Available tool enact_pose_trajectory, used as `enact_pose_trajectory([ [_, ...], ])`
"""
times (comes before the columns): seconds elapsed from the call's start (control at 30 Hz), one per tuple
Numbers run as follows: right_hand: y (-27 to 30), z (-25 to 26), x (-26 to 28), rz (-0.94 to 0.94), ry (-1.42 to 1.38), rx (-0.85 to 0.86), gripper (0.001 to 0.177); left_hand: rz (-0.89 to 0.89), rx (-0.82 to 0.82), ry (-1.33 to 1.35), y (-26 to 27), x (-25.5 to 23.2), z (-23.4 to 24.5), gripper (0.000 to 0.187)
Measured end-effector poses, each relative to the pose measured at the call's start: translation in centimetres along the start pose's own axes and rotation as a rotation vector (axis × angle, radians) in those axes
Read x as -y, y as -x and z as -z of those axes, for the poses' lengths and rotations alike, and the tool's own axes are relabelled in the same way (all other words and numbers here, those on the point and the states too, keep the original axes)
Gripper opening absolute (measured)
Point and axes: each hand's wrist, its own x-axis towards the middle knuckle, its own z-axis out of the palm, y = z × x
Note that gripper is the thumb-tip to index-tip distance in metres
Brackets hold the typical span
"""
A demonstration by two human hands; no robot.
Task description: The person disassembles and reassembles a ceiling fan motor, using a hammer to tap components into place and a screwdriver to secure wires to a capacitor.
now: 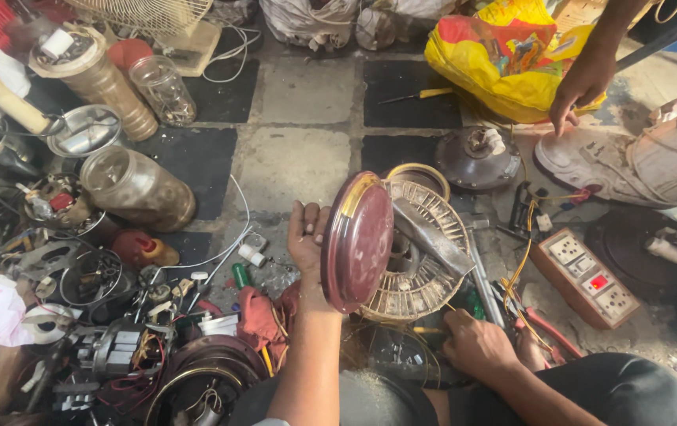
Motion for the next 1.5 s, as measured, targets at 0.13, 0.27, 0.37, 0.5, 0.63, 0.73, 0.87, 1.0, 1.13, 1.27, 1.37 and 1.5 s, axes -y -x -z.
enact_pose_trajectory([
  [0.13, 3.0, 3.4, 1.0, -0.047, -0.081, -0.187, 0.027, -0.018, 0.001, -0.026, -0.1, -0.3, 0.4, 0.050],
  [0.27, 4.7, 7.4, 0.4, 0.050, -0.469, -0.608, 0.029, -0.050, -0.060, -0.076, -0.4, -0.8, 0.9, 0.049],
  [0.37, 1.7, 11.4, -1.8, -0.121, -0.365, -0.759, 0.031, -0.042, -0.099, -0.064, 0.0, -0.7, 0.9, 0.049],
  [0.5, -9.1, 13.5, -4.6, -0.354, -0.440, -0.581, 0.044, -0.061, -0.148, -0.142, 0.1, -0.2, 0.3, 0.048],
  [0.63, -18.2, 11.6, -6.2, -0.246, -0.396, -0.526, 0.043, -0.046, -0.109, -0.122, -0.3, 0.0, 0.2, 0.049],
  [0.73, -20.1, 10.5, -5.4, -0.185, -0.403, -0.483, 0.042, -0.079, -0.214, -0.156, -0.8, -0.1, -0.5, 0.049],
  [0.87, -15.9, 9.6, -1.0, 0.097, -0.307, -0.433, 0.052, -0.159, -0.349, -0.327, -1.8, -0.1, -2.6, 0.049],
  [1.0, -11.9, 10.3, 3.0, 0.242, 0.038, -0.474, 0.073, -0.272, -0.148, -0.947, -1.1, 1.7, -4.3, 0.050],
  [1.13, -11.6, 10.9, 2.4, -0.020, -0.059, -0.138, 0.056, -0.346, -0.180, -1.184, 0.0, 3.2, -4.7, 0.052],
  [1.27, -7.7, 9.3, -2.8, -0.281, -1.192, -0.072, 0.058, -0.409, -0.234, -1.483, 0.4, 2.9, -5.0, 0.050],
  [1.37, -2.8, 8.2, -2.4, -0.255, -1.643, 0.014, 0.058, -0.478, -0.173, -1.584, 0.4, 3.4, -5.7, 0.043],
  [1.5, 0.6, 12.6, 1.5, -0.241, -0.659, -0.299, 0.059, -0.552, -0.070, -1.686, 0.9, 4.2, -6.7, 0.035],
])
